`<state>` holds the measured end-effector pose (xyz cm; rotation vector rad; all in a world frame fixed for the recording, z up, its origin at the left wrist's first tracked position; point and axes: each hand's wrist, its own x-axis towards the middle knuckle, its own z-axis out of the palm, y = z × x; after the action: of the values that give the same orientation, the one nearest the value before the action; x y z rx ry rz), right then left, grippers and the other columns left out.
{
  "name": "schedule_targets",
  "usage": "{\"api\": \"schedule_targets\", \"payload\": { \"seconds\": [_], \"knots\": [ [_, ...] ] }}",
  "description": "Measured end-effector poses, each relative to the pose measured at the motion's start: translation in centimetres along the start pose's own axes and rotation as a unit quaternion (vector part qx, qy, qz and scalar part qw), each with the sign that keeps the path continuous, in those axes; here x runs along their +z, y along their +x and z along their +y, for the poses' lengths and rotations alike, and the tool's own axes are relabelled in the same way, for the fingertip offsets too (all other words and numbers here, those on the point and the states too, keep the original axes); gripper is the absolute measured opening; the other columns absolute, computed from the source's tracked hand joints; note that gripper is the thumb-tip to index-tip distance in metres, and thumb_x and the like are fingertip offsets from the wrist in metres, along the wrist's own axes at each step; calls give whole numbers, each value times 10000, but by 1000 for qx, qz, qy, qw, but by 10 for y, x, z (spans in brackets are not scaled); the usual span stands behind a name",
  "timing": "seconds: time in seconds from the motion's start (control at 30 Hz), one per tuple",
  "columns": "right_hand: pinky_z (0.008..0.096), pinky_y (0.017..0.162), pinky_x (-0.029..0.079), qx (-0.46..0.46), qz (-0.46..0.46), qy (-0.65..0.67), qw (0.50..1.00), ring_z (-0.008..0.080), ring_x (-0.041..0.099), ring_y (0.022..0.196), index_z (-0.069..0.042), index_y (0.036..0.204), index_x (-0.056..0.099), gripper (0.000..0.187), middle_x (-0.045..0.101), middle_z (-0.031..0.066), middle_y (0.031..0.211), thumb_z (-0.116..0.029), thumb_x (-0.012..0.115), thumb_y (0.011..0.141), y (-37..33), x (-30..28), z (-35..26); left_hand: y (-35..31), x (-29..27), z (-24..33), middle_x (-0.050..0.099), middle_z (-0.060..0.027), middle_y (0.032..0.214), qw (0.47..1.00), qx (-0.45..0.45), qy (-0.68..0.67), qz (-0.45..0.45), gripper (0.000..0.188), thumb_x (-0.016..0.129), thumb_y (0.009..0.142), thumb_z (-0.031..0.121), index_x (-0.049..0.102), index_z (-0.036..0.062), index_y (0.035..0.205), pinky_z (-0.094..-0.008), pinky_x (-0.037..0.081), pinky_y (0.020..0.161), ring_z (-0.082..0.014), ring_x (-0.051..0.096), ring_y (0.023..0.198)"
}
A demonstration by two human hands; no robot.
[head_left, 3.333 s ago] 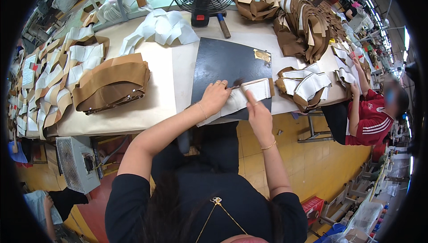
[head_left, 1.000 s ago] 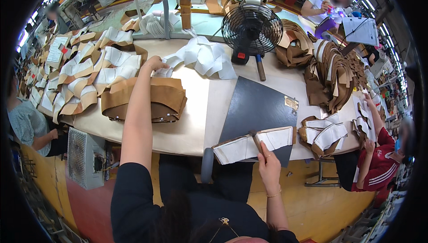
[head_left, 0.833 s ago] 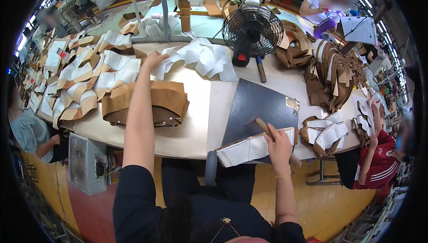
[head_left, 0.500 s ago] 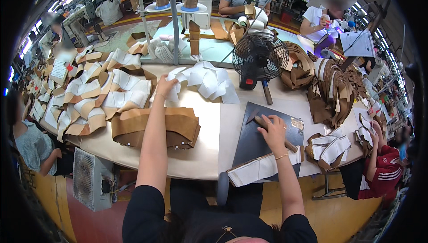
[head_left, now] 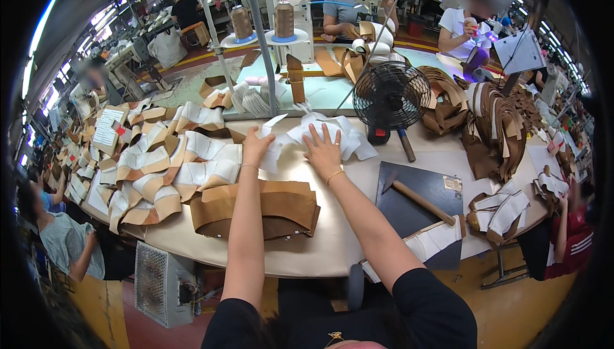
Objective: The person repeatedly picks up shoe parts, places them on a curved wooden last, and uses a hammer to tap the edges into shape. They then remove the shaped parts and set them aside, continuing the cycle with additional pieces.
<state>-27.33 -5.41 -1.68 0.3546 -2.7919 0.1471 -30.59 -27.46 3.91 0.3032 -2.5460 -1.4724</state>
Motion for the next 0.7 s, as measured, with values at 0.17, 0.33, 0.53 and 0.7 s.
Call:
{"api": "schedule_targets", "payload": {
  "seconds": [0.17,0.33,0.53,0.7],
  "knots": [
    [707,1131,97,-15,25,-48,998,330,214,1485,-372,1490,413,633,288,-4,1607,-414,633,898,3,19,0,11,-78,15,678,-168,1062,996,49,-77,26,675,776,764,211,488,-2,1336,-351,545,830,-258,674,948],
    [718,1128,43,-38,59,-20,997,377,204,1483,-447,1544,231,744,324,45,1594,-425,623,911,6,2,-5,-55,-110,72,626,-106,1113,918,46,-379,-104,605,698,881,166,409,43,1399,-328,529,856,-192,642,972],
    [569,1124,282,24,98,297,950,360,401,1379,-246,1505,390,639,492,90,1474,-340,647,927,-37,-107,-26,-169,-110,60,578,-89,1227,918,18,-361,-164,527,649,941,174,406,65,1396,-318,513,900,-159,582,1095],
    [358,1008,464,-119,-23,524,843,263,599,1182,-68,1357,570,616,621,123,1299,-260,791,815,-160,-227,17,-264,-88,61,548,-45,1177,903,9,-256,-344,315,549,1013,204,496,33,1272,-256,408,957,-116,491,1086]
  ]
}}
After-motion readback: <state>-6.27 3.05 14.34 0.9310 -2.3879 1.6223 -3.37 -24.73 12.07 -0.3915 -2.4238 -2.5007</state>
